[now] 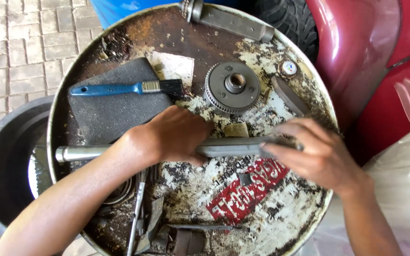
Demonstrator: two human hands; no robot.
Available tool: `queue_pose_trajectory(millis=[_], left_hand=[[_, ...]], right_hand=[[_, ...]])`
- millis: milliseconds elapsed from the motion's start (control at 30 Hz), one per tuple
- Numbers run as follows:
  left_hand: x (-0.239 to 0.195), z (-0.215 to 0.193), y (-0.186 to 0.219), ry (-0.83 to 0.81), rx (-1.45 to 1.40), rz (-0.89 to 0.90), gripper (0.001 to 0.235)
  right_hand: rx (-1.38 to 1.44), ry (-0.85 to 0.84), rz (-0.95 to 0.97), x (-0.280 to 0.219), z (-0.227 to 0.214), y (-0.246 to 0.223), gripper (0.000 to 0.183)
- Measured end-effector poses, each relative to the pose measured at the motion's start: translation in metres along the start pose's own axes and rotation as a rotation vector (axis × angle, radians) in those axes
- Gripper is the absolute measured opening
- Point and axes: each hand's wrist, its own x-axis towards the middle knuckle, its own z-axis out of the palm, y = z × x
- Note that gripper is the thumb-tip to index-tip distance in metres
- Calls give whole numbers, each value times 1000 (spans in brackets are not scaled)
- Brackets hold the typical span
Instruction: The person uses a metal file to smooth the surface of a cylindrical metal rod. They hold the rod with one hand and file it with the other, working over a metal barrel used as a workbench.
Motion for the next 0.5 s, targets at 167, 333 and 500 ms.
queue_pose_trajectory(millis=[167,333,500], left_hand=[[2,5,0,28,-2,-1,47],[-12,-9,10,32,-29,19,43],[-14,-16,14,30,-54,19,44]], right_hand=[[-9,-43,-67,-22,-2,6,31],[110,-31,10,3,22,-23,28],[113,-1,-64,41,43,-38,29]])
